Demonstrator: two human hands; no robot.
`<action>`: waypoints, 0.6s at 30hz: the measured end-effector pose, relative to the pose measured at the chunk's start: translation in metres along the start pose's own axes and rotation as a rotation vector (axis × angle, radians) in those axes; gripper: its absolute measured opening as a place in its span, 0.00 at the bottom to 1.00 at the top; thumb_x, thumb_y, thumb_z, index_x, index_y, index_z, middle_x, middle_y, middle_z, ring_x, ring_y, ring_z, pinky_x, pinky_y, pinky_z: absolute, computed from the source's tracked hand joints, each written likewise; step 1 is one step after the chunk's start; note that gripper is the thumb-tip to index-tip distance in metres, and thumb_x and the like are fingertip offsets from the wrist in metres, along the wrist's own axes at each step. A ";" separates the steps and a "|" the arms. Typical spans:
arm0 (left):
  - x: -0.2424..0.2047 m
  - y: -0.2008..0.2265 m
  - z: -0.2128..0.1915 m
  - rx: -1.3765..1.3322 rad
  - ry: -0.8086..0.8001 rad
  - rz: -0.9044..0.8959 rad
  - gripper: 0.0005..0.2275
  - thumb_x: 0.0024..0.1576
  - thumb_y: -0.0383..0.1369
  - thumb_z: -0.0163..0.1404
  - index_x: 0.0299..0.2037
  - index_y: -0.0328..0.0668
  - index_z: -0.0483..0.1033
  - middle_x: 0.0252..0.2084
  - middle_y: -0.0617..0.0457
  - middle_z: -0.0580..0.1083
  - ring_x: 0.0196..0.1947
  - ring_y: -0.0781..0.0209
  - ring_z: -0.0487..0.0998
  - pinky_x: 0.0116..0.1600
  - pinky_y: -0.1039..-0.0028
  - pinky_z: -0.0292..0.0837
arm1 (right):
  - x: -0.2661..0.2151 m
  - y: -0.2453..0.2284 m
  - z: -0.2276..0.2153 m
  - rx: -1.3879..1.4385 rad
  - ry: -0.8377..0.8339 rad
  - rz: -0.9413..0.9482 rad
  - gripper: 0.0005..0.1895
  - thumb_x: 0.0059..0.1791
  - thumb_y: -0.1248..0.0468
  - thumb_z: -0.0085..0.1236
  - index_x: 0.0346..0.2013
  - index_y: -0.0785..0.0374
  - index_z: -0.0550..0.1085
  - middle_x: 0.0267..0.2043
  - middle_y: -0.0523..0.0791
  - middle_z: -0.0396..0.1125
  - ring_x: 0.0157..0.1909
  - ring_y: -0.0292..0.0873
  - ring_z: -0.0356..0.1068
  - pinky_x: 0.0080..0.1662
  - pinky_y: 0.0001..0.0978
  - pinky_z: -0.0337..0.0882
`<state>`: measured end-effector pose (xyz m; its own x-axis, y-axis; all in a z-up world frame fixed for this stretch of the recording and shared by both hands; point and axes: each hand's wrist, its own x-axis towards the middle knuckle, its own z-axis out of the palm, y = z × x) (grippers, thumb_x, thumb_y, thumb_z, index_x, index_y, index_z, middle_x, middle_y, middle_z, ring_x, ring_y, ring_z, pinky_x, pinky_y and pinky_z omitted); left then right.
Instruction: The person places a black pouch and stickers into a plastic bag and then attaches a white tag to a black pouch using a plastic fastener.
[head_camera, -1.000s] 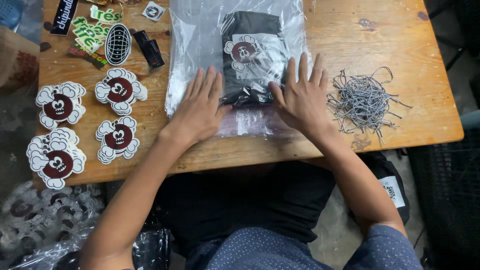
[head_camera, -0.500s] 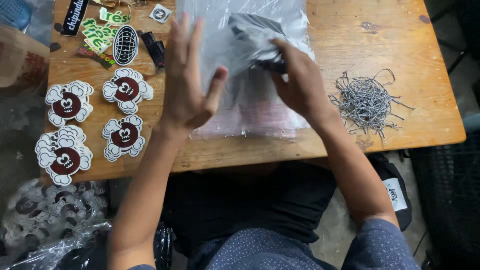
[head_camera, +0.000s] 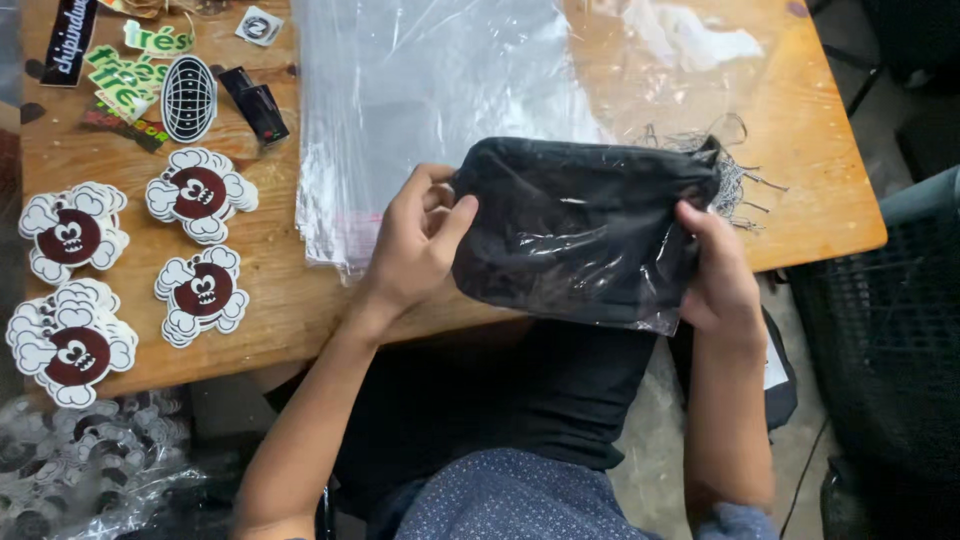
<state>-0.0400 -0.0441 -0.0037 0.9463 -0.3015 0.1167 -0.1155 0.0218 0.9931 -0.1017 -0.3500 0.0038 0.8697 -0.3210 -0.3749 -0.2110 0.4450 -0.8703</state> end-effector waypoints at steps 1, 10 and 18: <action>-0.007 -0.002 -0.004 0.000 0.005 -0.003 0.13 0.63 0.37 0.52 0.54 0.43 0.70 0.30 0.56 0.69 0.27 0.65 0.77 0.32 0.74 0.76 | 0.001 0.008 -0.002 -0.002 -0.003 0.004 0.17 0.51 0.55 0.60 0.50 0.60 0.75 0.44 0.51 0.73 0.43 0.51 0.78 0.43 0.51 0.79; -0.112 0.032 -0.067 0.103 0.391 -0.015 0.08 0.64 0.32 0.49 0.49 0.38 0.67 0.26 0.57 0.61 0.20 0.72 0.70 0.24 0.81 0.65 | -0.004 0.035 0.092 0.021 -0.312 0.174 0.13 0.51 0.61 0.60 0.45 0.67 0.77 0.41 0.54 0.73 0.44 0.54 0.78 0.48 0.54 0.78; -0.276 0.049 -0.111 0.160 0.946 -0.089 0.11 0.65 0.32 0.48 0.52 0.34 0.65 0.28 0.52 0.63 0.25 0.66 0.76 0.29 0.78 0.69 | -0.059 0.091 0.234 -0.178 -0.754 0.368 0.10 0.50 0.66 0.60 0.41 0.71 0.75 0.34 0.53 0.70 0.39 0.53 0.78 0.43 0.46 0.79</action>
<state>-0.2736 0.1460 0.0142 0.7974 0.5990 0.0737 -0.0054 -0.1150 0.9933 -0.0681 -0.0951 0.0211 0.7830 0.4878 -0.3859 -0.5500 0.2533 -0.7958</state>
